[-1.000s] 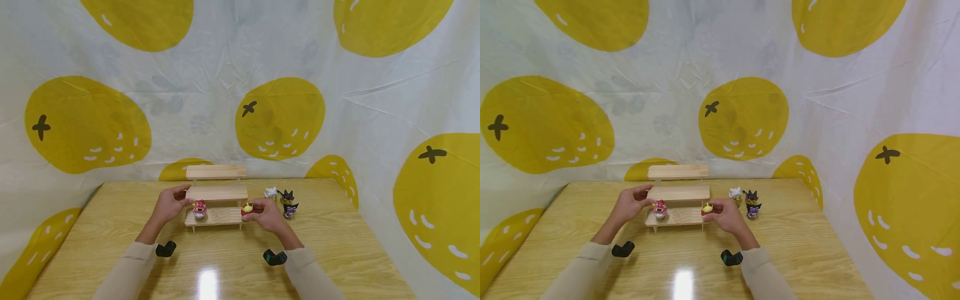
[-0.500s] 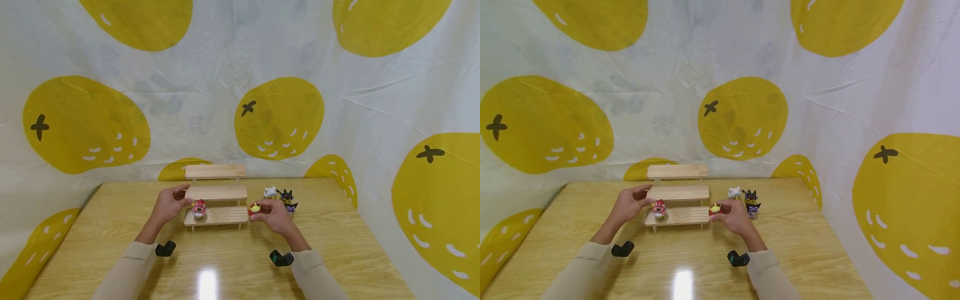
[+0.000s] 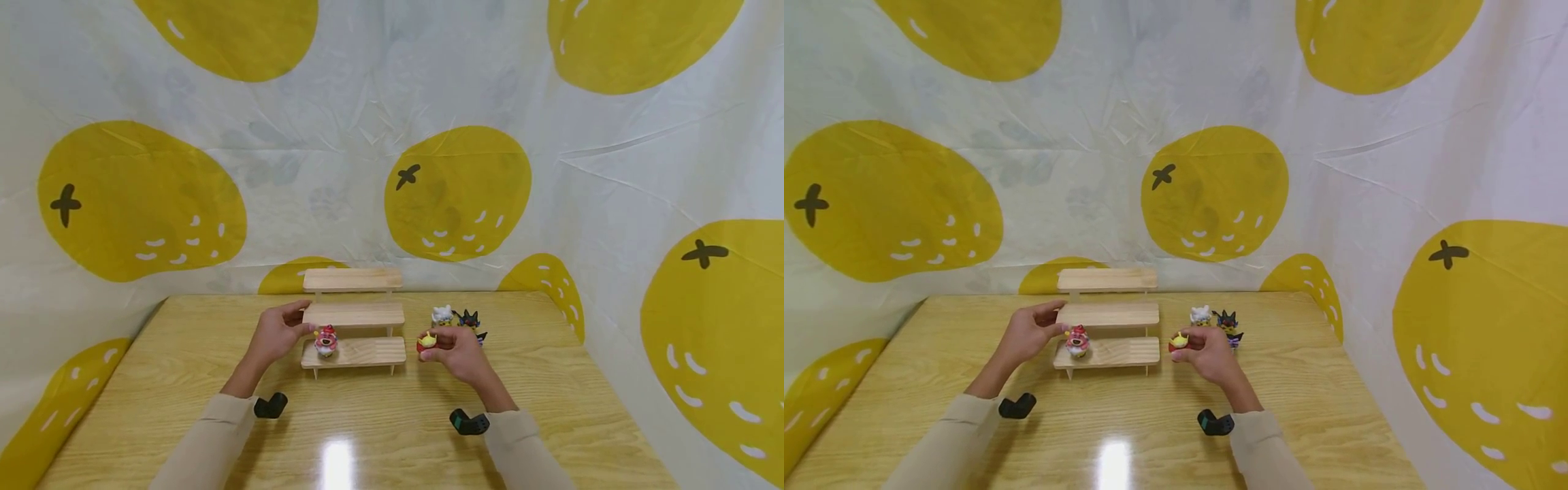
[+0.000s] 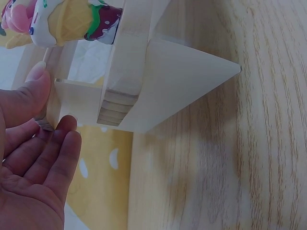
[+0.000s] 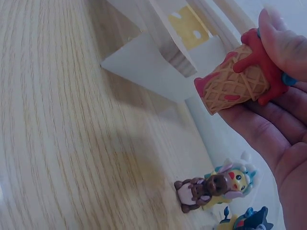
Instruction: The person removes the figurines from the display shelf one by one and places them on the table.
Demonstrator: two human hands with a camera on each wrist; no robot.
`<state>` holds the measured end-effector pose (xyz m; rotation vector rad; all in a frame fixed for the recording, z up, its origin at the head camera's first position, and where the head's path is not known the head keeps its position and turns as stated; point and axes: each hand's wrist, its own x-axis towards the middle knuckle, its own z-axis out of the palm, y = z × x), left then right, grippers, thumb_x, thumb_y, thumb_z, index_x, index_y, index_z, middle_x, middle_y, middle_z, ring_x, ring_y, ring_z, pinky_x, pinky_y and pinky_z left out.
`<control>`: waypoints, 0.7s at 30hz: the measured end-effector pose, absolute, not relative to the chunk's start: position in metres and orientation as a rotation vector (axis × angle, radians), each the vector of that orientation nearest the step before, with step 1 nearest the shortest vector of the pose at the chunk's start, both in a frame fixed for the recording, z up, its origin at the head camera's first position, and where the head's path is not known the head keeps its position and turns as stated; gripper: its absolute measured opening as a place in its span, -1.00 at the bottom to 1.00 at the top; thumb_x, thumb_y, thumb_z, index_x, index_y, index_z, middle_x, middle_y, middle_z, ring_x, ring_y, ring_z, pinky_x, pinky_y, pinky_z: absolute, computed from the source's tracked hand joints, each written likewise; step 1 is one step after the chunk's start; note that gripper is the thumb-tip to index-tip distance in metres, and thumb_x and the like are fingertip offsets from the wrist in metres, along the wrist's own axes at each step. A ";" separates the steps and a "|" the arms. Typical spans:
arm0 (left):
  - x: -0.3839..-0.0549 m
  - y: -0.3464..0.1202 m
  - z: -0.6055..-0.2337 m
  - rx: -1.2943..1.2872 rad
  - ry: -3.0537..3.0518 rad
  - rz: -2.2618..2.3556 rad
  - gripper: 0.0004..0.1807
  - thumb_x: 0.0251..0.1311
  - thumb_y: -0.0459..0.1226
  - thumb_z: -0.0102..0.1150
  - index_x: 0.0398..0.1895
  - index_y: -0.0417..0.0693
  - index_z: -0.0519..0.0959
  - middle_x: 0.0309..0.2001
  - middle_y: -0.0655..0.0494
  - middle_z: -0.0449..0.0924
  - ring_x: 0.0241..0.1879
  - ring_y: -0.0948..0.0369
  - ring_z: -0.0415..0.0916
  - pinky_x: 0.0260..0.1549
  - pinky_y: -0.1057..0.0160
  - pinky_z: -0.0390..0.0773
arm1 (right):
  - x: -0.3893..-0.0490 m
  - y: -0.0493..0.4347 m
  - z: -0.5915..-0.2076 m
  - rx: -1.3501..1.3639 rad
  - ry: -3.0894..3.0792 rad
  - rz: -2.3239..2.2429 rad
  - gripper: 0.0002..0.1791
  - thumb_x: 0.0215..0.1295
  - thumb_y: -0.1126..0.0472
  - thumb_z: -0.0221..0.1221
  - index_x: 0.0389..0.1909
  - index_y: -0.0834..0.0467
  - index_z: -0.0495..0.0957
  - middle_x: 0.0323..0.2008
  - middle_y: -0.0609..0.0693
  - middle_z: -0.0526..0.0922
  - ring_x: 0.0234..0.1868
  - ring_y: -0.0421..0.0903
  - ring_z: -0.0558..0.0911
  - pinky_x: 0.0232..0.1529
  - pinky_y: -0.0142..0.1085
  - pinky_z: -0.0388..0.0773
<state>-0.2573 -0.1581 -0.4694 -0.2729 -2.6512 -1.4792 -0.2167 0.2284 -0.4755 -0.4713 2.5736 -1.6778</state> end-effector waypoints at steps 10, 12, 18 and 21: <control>-0.258 -0.159 -0.470 -0.272 -2.649 -1.482 -0.40 0.32 -0.29 0.40 0.42 -0.19 0.52 0.32 -0.26 0.60 0.17 -0.16 0.67 0.12 -0.11 0.74 | -0.215 0.237 -0.478 -0.432 2.604 -1.672 -0.54 0.26 0.36 0.41 0.14 0.49 0.63 0.07 0.44 0.71 -0.01 0.17 0.81 -0.09 -0.31 0.81; -0.258 -0.159 -0.470 -0.268 -2.650 -1.482 -0.40 0.32 -0.28 0.40 0.42 -0.18 0.52 0.32 -0.25 0.60 0.17 -0.15 0.67 0.12 -0.11 0.74 | -0.214 0.239 -0.479 -0.426 2.598 -1.676 -0.52 0.27 0.36 0.41 0.15 0.51 0.61 0.08 0.44 0.70 -0.01 0.18 0.81 -0.10 -0.32 0.81; -0.258 -0.159 -0.471 -0.275 -2.660 -1.482 -0.39 0.33 -0.25 0.40 0.43 -0.18 0.51 0.33 -0.25 0.59 0.19 -0.15 0.65 0.13 -0.09 0.73 | -0.214 0.244 -0.482 -0.389 2.599 -1.681 -0.52 0.26 0.36 0.41 0.16 0.49 0.61 -0.01 0.40 0.75 -0.07 0.10 0.83 -0.15 -0.34 0.81; -0.257 -0.159 -0.471 -0.277 -2.658 -1.485 -0.39 0.33 -0.24 0.40 0.43 -0.17 0.52 0.33 -0.24 0.60 0.18 -0.15 0.65 0.12 -0.10 0.73 | -0.214 0.248 -0.482 -0.353 2.602 -1.679 -0.55 0.26 0.36 0.42 0.13 0.46 0.64 -0.02 0.39 0.76 -0.08 0.06 0.83 -0.15 -0.33 0.81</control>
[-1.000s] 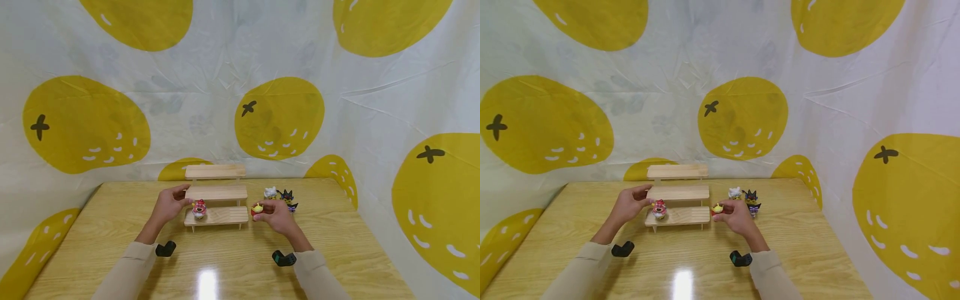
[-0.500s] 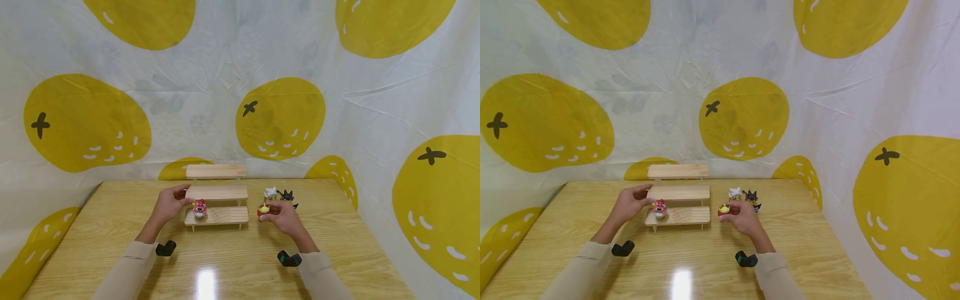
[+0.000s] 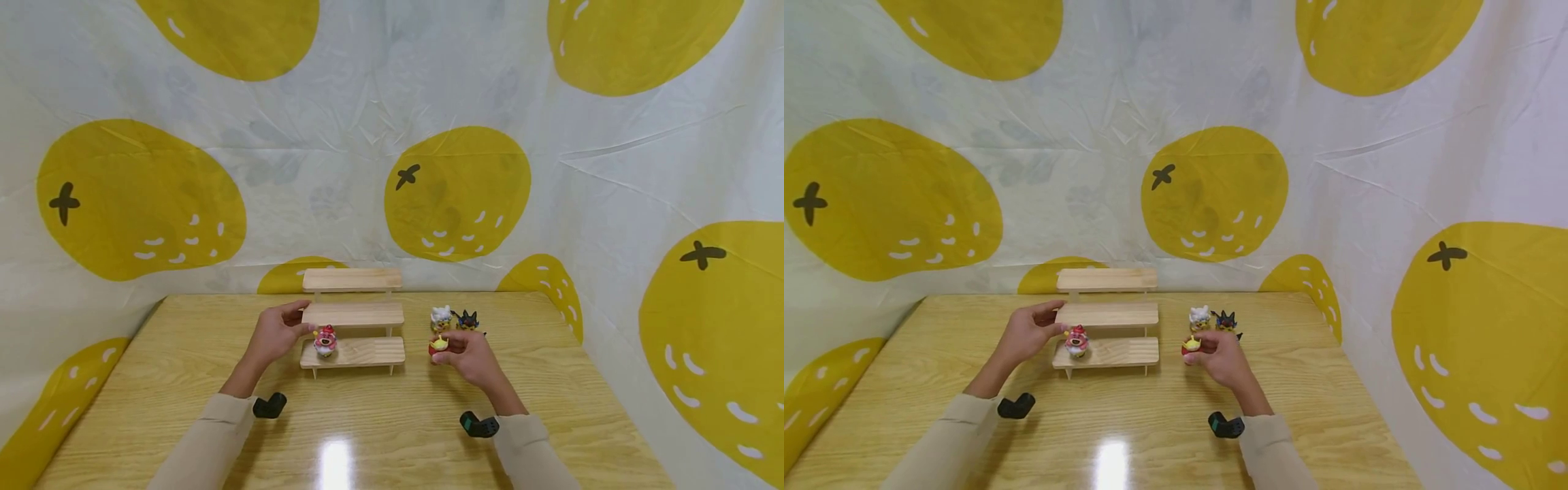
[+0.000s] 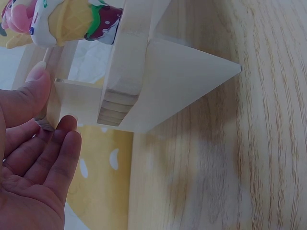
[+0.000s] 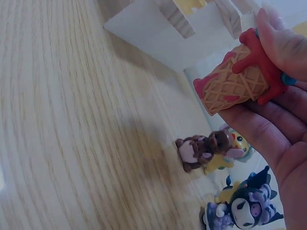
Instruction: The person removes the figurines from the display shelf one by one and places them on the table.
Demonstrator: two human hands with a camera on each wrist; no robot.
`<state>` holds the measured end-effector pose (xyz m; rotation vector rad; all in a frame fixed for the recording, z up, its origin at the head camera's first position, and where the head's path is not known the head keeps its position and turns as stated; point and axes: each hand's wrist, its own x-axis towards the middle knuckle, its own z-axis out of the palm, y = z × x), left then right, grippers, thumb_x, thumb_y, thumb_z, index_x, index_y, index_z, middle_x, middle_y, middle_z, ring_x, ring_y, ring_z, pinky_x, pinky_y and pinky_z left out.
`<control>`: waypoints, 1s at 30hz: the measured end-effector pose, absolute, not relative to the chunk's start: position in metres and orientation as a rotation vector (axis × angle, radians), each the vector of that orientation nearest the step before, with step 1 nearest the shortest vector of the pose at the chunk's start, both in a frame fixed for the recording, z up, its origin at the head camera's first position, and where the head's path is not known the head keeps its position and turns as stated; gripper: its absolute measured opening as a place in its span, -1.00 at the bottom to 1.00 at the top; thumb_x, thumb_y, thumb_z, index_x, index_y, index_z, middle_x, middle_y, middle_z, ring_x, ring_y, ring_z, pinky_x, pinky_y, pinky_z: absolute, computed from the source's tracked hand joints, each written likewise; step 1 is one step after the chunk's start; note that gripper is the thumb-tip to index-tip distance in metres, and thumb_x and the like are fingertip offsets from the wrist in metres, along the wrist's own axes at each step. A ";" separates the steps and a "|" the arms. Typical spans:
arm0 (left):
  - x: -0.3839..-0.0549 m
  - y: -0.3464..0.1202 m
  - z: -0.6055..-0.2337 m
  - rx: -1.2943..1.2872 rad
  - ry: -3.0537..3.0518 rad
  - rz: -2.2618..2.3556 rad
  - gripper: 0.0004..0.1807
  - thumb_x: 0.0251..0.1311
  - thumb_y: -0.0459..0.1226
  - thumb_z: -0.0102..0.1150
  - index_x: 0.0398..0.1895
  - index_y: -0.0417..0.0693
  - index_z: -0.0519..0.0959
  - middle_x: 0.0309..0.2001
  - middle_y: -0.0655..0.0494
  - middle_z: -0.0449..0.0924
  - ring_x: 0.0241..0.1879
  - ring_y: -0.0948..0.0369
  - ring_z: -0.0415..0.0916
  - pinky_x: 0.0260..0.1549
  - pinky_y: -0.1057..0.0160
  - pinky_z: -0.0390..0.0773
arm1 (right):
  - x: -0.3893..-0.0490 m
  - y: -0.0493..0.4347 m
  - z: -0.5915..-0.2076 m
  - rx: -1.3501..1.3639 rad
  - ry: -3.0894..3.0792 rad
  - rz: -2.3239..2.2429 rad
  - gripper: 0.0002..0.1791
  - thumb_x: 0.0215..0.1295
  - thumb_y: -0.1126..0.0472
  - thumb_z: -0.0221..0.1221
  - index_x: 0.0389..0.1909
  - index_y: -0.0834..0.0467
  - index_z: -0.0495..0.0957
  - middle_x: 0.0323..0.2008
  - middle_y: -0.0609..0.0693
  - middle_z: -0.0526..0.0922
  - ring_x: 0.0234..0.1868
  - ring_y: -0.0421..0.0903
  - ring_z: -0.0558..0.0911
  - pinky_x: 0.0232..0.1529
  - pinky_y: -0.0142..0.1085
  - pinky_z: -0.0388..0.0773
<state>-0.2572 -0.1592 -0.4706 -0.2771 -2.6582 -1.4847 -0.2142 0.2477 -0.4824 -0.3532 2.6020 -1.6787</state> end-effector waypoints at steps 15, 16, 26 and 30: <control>-0.256 -0.160 -0.471 -0.278 -2.651 -1.477 -0.39 0.33 -0.25 0.40 0.43 -0.16 0.52 0.34 -0.22 0.59 0.18 -0.14 0.65 0.13 -0.10 0.73 | -0.216 0.259 -0.482 -0.255 2.647 -1.664 -0.51 0.27 0.38 0.40 0.18 0.51 0.60 -0.04 0.41 0.76 -0.10 0.03 0.84 -0.16 -0.33 0.81; -0.256 -0.160 -0.471 -0.280 -2.649 -1.476 -0.39 0.33 -0.25 0.40 0.43 -0.16 0.52 0.34 -0.22 0.59 0.18 -0.14 0.65 0.13 -0.11 0.73 | -0.216 0.260 -0.483 -0.247 2.648 -1.667 -0.51 0.27 0.38 0.40 0.18 0.51 0.59 -0.04 0.42 0.76 -0.10 0.04 0.84 -0.16 -0.33 0.82; -0.256 -0.160 -0.470 -0.270 -2.671 -1.475 -0.38 0.33 -0.23 0.40 0.44 -0.14 0.51 0.37 -0.21 0.57 0.21 -0.15 0.63 0.15 -0.12 0.72 | -0.215 0.268 -0.488 -0.195 2.722 -1.651 -0.55 0.24 0.38 0.43 0.12 0.48 0.64 -0.06 0.38 0.77 -0.12 -0.04 0.83 -0.18 -0.37 0.80; -0.257 -0.160 -0.470 -0.279 -2.670 -1.476 -0.38 0.33 -0.23 0.40 0.43 -0.15 0.51 0.36 -0.22 0.57 0.19 -0.15 0.64 0.13 -0.12 0.72 | -0.215 0.272 -0.489 -0.174 2.727 -1.641 -0.52 0.24 0.37 0.43 0.15 0.50 0.61 -0.05 0.38 0.77 -0.10 0.01 0.83 -0.14 -0.26 0.82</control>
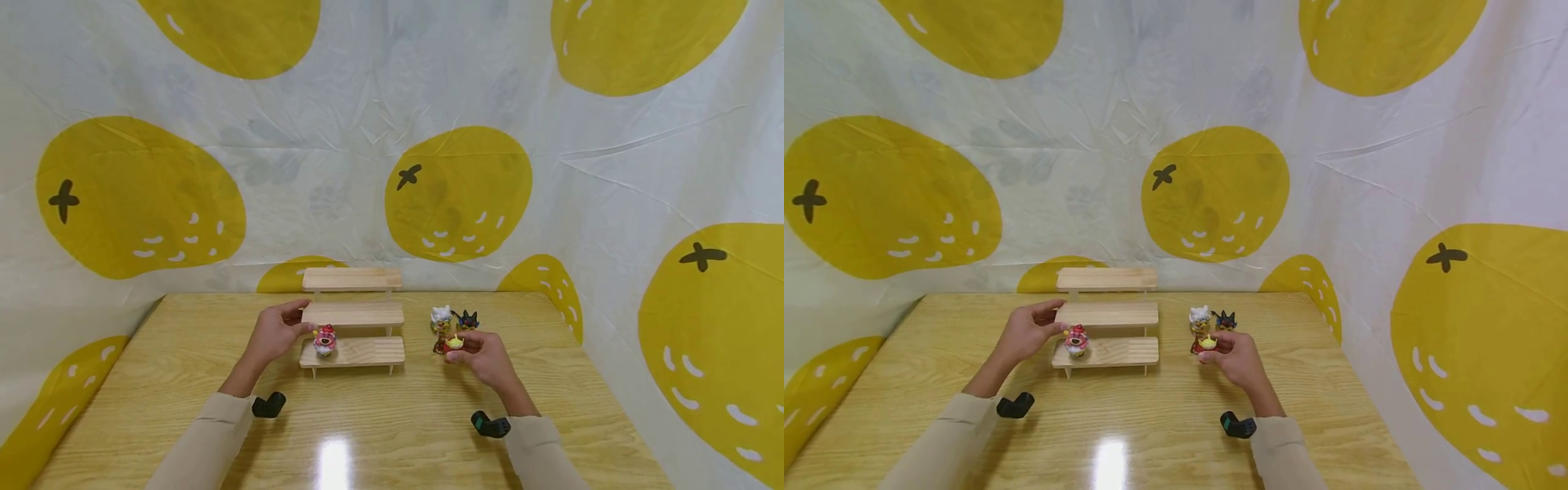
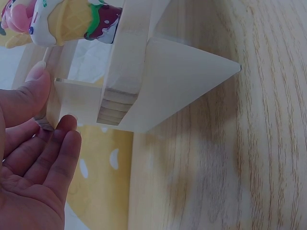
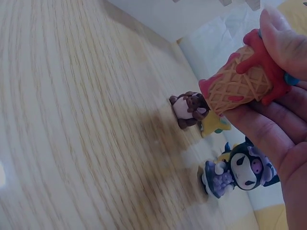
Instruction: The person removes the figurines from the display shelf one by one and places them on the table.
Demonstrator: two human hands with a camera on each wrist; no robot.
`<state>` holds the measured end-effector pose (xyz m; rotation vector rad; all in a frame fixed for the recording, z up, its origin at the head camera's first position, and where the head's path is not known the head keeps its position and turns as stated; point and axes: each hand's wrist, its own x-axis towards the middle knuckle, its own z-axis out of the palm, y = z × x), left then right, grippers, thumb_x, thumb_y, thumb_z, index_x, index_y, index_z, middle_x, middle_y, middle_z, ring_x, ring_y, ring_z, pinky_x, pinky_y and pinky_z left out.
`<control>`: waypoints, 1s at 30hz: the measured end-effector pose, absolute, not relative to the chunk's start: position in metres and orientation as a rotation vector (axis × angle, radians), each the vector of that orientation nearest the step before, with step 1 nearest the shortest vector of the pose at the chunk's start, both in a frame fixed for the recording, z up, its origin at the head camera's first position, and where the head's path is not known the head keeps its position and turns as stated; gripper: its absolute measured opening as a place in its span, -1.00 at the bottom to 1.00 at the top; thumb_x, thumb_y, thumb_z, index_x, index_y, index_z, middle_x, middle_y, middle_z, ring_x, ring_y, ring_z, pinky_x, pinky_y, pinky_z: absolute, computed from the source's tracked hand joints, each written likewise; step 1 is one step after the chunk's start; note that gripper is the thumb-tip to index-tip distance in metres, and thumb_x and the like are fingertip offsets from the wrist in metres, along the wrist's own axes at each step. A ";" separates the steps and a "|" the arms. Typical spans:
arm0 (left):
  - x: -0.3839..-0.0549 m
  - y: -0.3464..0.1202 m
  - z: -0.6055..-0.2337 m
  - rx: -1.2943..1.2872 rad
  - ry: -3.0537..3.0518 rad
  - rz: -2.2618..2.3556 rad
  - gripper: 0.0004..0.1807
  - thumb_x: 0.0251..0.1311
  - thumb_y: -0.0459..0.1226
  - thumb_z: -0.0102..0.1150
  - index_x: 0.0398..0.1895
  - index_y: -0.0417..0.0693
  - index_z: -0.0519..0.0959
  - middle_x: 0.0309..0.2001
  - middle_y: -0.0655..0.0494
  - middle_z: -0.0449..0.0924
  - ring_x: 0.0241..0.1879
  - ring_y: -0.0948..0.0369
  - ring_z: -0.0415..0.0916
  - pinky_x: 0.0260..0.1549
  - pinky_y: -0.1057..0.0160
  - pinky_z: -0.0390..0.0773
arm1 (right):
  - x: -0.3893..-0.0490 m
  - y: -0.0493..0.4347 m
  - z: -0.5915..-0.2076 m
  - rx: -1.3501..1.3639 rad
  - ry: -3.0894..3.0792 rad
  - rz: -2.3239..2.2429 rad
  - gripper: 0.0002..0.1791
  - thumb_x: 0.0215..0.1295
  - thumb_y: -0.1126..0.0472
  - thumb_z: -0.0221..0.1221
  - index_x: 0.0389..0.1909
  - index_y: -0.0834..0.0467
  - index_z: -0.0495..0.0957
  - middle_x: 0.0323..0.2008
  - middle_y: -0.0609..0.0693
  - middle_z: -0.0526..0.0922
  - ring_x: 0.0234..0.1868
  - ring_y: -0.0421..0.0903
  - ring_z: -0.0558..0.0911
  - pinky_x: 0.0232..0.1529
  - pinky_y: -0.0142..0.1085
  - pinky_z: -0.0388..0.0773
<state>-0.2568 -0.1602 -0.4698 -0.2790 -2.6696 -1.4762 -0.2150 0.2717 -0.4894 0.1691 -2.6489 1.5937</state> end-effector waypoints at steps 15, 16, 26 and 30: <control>-0.258 -0.159 -0.472 -0.268 -2.656 -1.479 -0.40 0.31 -0.27 0.42 0.41 -0.18 0.54 0.32 -0.25 0.60 0.14 -0.14 0.68 0.10 -0.07 0.75 | -0.213 0.286 -0.490 0.179 -2.638 1.654 -0.62 0.24 0.38 0.43 0.05 0.45 0.68 -0.08 0.36 0.78 -0.22 -0.33 0.78 -0.20 -0.42 0.78; -0.258 -0.159 -0.472 -0.269 -2.653 -1.485 -0.40 0.30 -0.28 0.42 0.41 -0.18 0.54 0.32 -0.25 0.60 0.14 -0.14 0.68 0.10 -0.07 0.75 | -0.213 0.287 -0.491 0.184 -2.637 1.653 -0.62 0.24 0.38 0.43 0.05 0.46 0.68 -0.08 0.37 0.78 -0.22 -0.34 0.78 -0.20 -0.42 0.78; -0.257 -0.159 -0.471 -0.277 -2.658 -1.491 -0.39 0.33 -0.24 0.41 0.42 -0.16 0.52 0.36 -0.25 0.57 0.18 -0.14 0.66 0.11 -0.06 0.75 | -0.212 0.297 -0.493 0.132 -2.667 1.613 -0.57 0.23 0.36 0.45 0.09 0.46 0.66 -0.07 0.36 0.78 -0.21 -0.31 0.79 -0.19 -0.42 0.78; -0.257 -0.159 -0.470 -0.272 -2.660 -1.490 -0.38 0.33 -0.24 0.40 0.43 -0.14 0.52 0.38 -0.23 0.55 0.20 -0.15 0.65 0.13 -0.08 0.74 | -0.212 0.300 -0.493 0.133 -2.668 1.608 -0.57 0.23 0.36 0.45 0.08 0.46 0.67 -0.07 0.36 0.78 -0.19 -0.27 0.80 -0.18 -0.39 0.79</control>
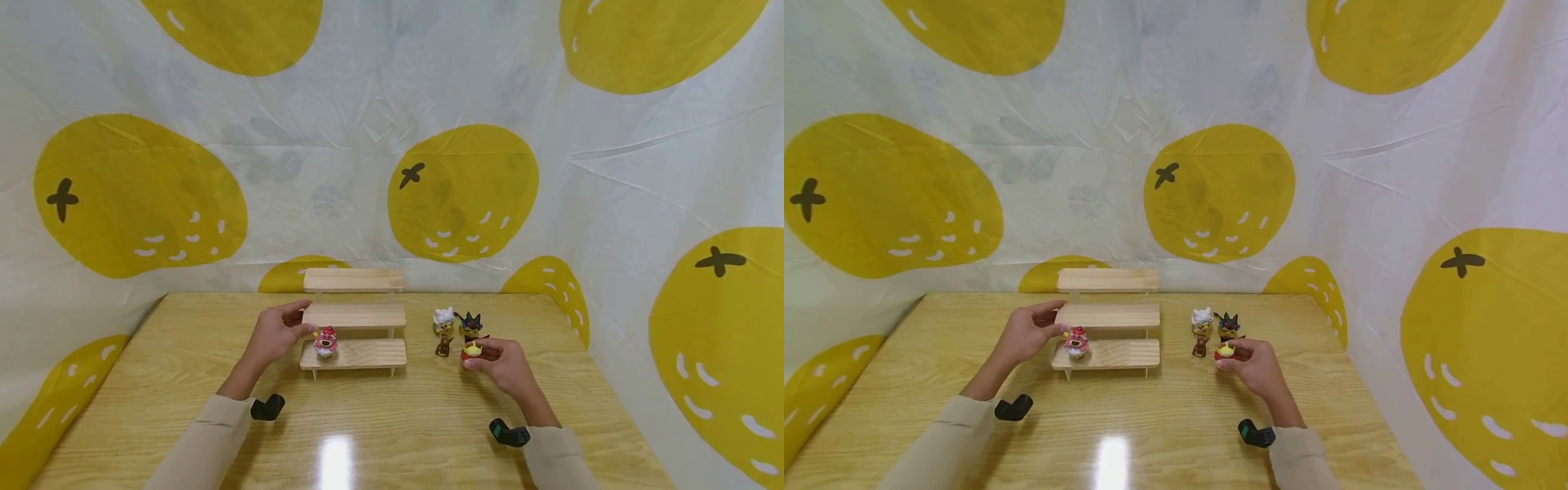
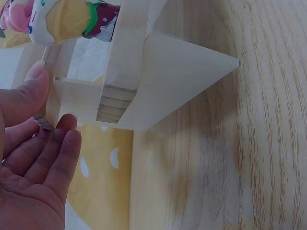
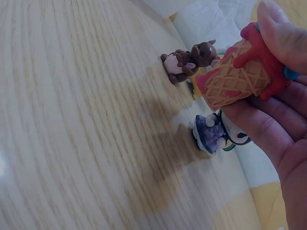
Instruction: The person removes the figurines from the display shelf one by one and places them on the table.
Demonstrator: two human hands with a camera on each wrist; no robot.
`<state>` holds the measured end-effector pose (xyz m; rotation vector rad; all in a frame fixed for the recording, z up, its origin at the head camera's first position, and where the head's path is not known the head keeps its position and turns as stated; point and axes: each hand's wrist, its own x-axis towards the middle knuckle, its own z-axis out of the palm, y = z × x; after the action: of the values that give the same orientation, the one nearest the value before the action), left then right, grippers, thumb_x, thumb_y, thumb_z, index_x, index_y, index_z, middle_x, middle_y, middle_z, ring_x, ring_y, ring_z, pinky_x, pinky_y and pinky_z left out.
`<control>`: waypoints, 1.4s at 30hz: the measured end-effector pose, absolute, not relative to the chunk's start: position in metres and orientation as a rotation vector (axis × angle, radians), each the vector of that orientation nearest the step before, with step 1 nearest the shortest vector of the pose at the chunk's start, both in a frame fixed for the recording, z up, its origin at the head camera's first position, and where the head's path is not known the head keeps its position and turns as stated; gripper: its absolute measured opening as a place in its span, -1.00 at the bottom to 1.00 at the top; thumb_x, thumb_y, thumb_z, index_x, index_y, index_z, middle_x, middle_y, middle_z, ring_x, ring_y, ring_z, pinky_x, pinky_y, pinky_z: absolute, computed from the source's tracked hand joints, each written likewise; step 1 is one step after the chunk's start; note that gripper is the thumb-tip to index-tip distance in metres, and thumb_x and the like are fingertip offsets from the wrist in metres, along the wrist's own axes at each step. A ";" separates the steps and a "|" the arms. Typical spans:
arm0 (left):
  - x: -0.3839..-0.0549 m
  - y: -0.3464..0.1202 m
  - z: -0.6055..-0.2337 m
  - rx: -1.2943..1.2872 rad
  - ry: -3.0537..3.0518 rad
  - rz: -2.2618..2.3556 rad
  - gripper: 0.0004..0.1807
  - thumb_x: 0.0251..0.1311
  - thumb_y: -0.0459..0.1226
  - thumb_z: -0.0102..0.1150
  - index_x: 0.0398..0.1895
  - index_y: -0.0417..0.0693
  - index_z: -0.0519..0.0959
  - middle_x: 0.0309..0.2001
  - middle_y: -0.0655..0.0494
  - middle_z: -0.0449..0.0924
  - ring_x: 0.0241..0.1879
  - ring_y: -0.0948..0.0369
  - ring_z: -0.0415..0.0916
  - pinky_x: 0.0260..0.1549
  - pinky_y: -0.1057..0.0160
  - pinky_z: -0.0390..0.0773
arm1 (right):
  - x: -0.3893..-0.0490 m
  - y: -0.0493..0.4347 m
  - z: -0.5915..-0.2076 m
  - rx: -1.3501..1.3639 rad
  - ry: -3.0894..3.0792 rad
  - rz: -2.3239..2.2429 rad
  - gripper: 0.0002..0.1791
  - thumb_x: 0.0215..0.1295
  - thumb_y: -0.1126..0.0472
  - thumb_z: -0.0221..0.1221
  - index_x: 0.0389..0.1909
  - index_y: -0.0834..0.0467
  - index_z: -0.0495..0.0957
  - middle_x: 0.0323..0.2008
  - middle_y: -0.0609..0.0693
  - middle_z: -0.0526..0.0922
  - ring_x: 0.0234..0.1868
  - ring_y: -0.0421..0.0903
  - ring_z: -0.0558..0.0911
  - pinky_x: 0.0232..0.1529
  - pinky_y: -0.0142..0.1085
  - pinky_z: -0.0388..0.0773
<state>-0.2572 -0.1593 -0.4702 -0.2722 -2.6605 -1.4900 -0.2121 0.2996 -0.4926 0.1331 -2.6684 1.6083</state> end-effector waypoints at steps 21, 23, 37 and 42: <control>-0.258 -0.159 -0.471 -0.290 -2.657 -1.464 -0.40 0.33 -0.23 0.40 0.42 -0.14 0.53 0.37 -0.24 0.56 0.18 -0.15 0.66 0.11 -0.08 0.75 | -0.203 0.311 -0.497 0.093 -2.688 1.538 -0.50 0.22 0.34 0.46 0.13 0.49 0.63 -0.07 0.37 0.78 -0.21 -0.23 0.81 -0.22 -0.40 0.79; -0.258 -0.159 -0.472 -0.294 -2.655 -1.461 -0.40 0.33 -0.23 0.40 0.42 -0.14 0.53 0.36 -0.24 0.56 0.18 -0.15 0.66 0.11 -0.08 0.75 | -0.203 0.312 -0.497 0.096 -2.688 1.536 -0.50 0.21 0.33 0.46 0.13 0.49 0.63 -0.07 0.38 0.78 -0.22 -0.27 0.80 -0.22 -0.39 0.79; -0.259 -0.160 -0.472 -0.281 -2.655 -1.469 -0.39 0.32 -0.24 0.41 0.42 -0.12 0.53 0.37 -0.21 0.56 0.19 -0.14 0.66 0.11 -0.09 0.75 | -0.200 0.314 -0.495 0.098 -2.699 1.522 -0.47 0.20 0.32 0.48 0.14 0.49 0.63 0.00 0.40 0.75 -0.15 -0.11 0.82 -0.19 -0.36 0.81; -0.259 -0.160 -0.472 -0.275 -2.659 -1.463 -0.39 0.32 -0.24 0.41 0.42 -0.12 0.53 0.37 -0.20 0.57 0.19 -0.14 0.66 0.11 -0.09 0.75 | -0.199 0.315 -0.497 0.083 -2.705 1.512 -0.48 0.19 0.32 0.48 0.14 0.48 0.63 0.04 0.42 0.73 -0.13 -0.09 0.82 -0.18 -0.34 0.81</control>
<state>-0.2586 -0.1602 -0.4721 -0.2747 -2.6590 -1.4630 -0.1995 0.3149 -0.4967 0.0830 -2.7049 1.5122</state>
